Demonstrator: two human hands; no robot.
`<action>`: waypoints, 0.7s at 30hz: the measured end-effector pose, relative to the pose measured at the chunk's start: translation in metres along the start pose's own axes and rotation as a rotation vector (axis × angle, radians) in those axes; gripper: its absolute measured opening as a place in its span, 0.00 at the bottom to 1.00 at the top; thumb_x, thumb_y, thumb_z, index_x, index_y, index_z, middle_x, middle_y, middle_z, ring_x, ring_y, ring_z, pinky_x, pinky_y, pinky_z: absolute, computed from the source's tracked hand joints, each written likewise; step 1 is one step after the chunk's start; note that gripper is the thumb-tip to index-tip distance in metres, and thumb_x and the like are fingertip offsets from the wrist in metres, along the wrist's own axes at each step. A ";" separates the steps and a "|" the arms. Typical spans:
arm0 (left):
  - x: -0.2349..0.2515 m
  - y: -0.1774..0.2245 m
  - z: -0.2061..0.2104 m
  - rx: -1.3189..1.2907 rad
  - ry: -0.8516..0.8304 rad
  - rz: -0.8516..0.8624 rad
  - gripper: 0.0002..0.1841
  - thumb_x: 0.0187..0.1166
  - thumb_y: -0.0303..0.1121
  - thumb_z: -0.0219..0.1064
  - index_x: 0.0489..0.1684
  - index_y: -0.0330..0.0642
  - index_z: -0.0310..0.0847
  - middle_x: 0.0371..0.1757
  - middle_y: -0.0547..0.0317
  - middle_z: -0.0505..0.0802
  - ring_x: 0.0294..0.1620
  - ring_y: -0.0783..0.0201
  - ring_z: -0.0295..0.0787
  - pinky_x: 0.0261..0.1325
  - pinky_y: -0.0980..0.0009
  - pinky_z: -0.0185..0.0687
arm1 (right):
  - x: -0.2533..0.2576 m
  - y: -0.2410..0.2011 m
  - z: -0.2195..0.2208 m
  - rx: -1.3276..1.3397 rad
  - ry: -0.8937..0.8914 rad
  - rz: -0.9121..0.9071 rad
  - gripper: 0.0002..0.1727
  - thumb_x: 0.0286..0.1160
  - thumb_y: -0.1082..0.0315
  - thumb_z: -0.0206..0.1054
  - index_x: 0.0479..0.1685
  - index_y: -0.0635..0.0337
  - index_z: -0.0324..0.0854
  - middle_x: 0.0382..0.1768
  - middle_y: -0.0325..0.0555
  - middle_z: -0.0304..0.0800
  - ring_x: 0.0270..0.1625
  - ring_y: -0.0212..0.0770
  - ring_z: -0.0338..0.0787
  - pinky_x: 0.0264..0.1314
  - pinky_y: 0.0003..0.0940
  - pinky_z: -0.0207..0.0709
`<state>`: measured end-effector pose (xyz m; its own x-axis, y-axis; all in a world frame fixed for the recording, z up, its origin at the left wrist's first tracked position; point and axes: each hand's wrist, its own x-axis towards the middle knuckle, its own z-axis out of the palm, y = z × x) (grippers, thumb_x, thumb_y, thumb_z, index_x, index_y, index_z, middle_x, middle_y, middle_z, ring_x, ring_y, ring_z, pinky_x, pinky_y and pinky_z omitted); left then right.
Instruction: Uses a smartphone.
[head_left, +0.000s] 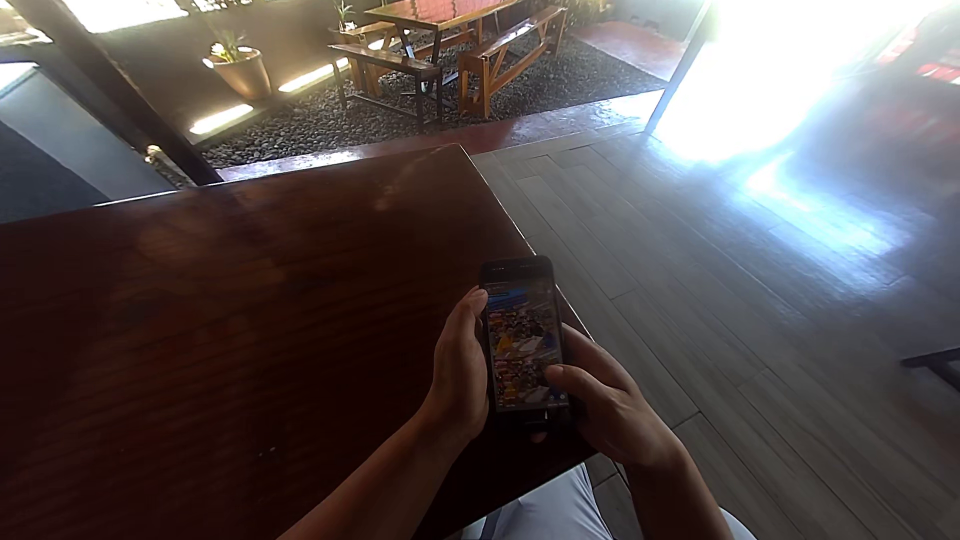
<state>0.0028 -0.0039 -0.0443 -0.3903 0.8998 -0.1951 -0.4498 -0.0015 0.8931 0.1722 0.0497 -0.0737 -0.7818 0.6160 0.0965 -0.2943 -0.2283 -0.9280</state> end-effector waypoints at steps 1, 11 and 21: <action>0.000 0.000 0.000 -0.001 0.000 0.001 0.26 0.92 0.51 0.40 0.70 0.50 0.79 0.58 0.53 0.92 0.60 0.58 0.89 0.62 0.57 0.87 | 0.000 0.000 0.000 -0.002 0.000 -0.001 0.19 0.86 0.64 0.58 0.72 0.56 0.74 0.56 0.54 0.90 0.51 0.47 0.95 0.41 0.43 0.93; -0.001 0.001 0.000 0.007 0.004 -0.005 0.26 0.92 0.52 0.40 0.71 0.50 0.79 0.58 0.53 0.92 0.59 0.58 0.90 0.62 0.58 0.87 | 0.000 0.001 0.000 0.009 -0.002 -0.010 0.19 0.85 0.65 0.58 0.73 0.57 0.74 0.56 0.55 0.89 0.51 0.47 0.95 0.41 0.43 0.93; -0.002 0.000 0.000 -0.003 -0.012 0.007 0.26 0.92 0.52 0.39 0.71 0.51 0.78 0.57 0.53 0.92 0.58 0.58 0.90 0.60 0.58 0.88 | -0.001 0.001 0.000 0.008 0.003 -0.001 0.19 0.84 0.67 0.58 0.71 0.57 0.75 0.55 0.55 0.90 0.49 0.47 0.95 0.40 0.43 0.93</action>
<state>0.0030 -0.0054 -0.0439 -0.3837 0.9050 -0.1836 -0.4496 -0.0094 0.8932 0.1727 0.0488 -0.0748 -0.7801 0.6181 0.0965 -0.2995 -0.2335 -0.9251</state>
